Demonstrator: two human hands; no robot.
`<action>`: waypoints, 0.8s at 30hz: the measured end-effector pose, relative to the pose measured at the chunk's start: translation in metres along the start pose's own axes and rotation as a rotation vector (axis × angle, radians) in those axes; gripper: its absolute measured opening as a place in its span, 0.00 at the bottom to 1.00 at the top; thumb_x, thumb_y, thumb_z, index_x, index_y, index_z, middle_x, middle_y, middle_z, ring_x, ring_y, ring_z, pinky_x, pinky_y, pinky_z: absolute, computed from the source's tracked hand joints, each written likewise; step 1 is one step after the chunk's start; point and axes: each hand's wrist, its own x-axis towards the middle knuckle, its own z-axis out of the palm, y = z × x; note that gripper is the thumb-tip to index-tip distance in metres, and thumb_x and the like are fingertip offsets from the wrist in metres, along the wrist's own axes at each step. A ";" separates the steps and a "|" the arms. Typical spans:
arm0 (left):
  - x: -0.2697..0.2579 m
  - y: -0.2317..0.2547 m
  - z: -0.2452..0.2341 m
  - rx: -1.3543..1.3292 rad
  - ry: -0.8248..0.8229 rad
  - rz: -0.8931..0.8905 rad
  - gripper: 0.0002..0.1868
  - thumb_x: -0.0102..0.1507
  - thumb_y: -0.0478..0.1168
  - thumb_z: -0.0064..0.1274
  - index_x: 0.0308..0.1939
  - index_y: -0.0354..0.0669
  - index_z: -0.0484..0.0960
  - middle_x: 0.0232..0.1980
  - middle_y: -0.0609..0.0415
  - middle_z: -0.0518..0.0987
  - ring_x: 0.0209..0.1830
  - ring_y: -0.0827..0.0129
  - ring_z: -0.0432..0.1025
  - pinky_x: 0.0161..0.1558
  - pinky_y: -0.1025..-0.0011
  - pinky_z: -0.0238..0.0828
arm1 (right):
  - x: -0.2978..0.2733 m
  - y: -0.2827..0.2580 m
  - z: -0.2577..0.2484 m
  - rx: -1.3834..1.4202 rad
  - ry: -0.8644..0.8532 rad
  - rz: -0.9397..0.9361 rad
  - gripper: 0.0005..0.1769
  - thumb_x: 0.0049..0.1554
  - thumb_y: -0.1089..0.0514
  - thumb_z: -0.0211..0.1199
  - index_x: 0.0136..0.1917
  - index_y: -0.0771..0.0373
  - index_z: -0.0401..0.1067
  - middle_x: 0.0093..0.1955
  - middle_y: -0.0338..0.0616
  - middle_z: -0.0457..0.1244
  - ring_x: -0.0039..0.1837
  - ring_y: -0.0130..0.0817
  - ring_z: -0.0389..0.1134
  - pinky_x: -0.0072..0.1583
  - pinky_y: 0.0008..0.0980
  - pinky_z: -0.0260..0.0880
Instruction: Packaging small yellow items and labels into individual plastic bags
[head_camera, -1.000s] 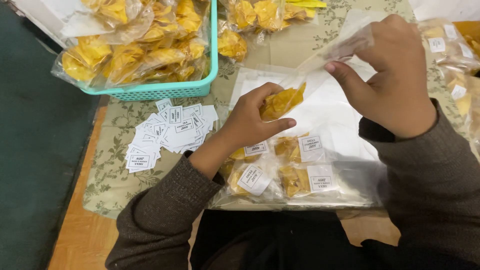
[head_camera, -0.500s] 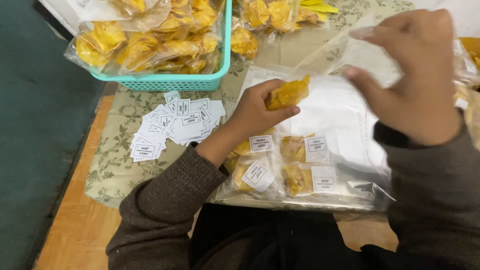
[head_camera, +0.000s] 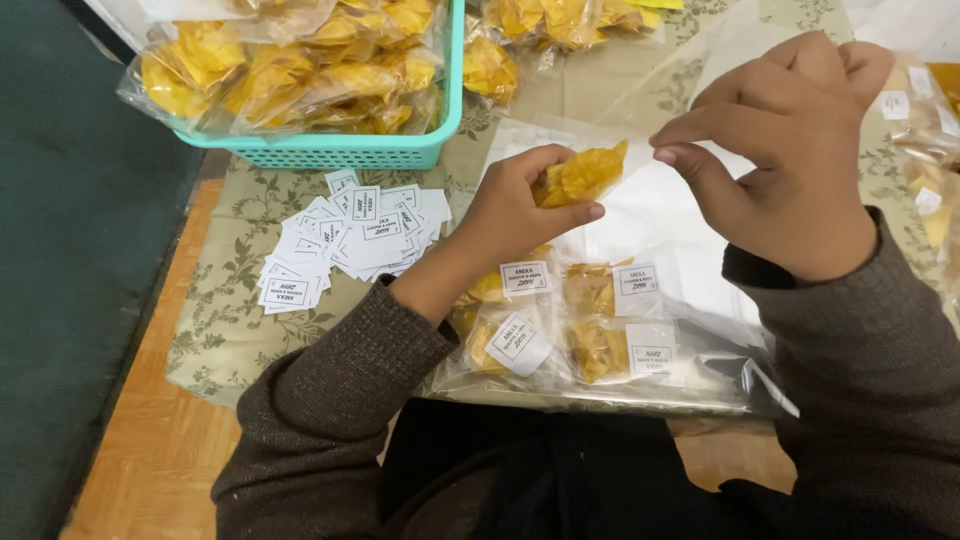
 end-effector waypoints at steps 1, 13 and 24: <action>0.000 0.002 -0.001 0.016 0.008 -0.027 0.27 0.52 0.50 0.69 0.51 0.44 0.82 0.38 0.58 0.83 0.32 0.77 0.74 0.32 0.78 0.70 | 0.002 0.001 -0.002 0.039 0.005 -0.039 0.08 0.73 0.58 0.70 0.51 0.57 0.86 0.47 0.38 0.67 0.54 0.47 0.59 0.62 0.47 0.41; -0.001 0.016 -0.013 -0.147 0.126 -0.112 0.52 0.50 0.56 0.62 0.72 0.34 0.62 0.66 0.41 0.75 0.59 0.58 0.78 0.53 0.69 0.84 | 0.041 -0.035 -0.061 0.244 -0.178 0.112 0.13 0.84 0.70 0.59 0.65 0.88 0.76 0.63 0.73 0.65 0.67 0.62 0.67 0.73 0.52 0.65; 0.009 0.011 -0.106 -0.916 0.526 0.393 0.23 0.61 0.41 0.59 0.58 0.38 0.73 0.51 0.47 0.77 0.50 0.57 0.75 0.47 0.58 0.73 | 0.102 -0.113 0.109 0.167 -0.905 -0.174 0.13 0.61 0.48 0.59 0.47 0.56 0.78 0.41 0.44 0.71 0.44 0.48 0.74 0.44 0.49 0.75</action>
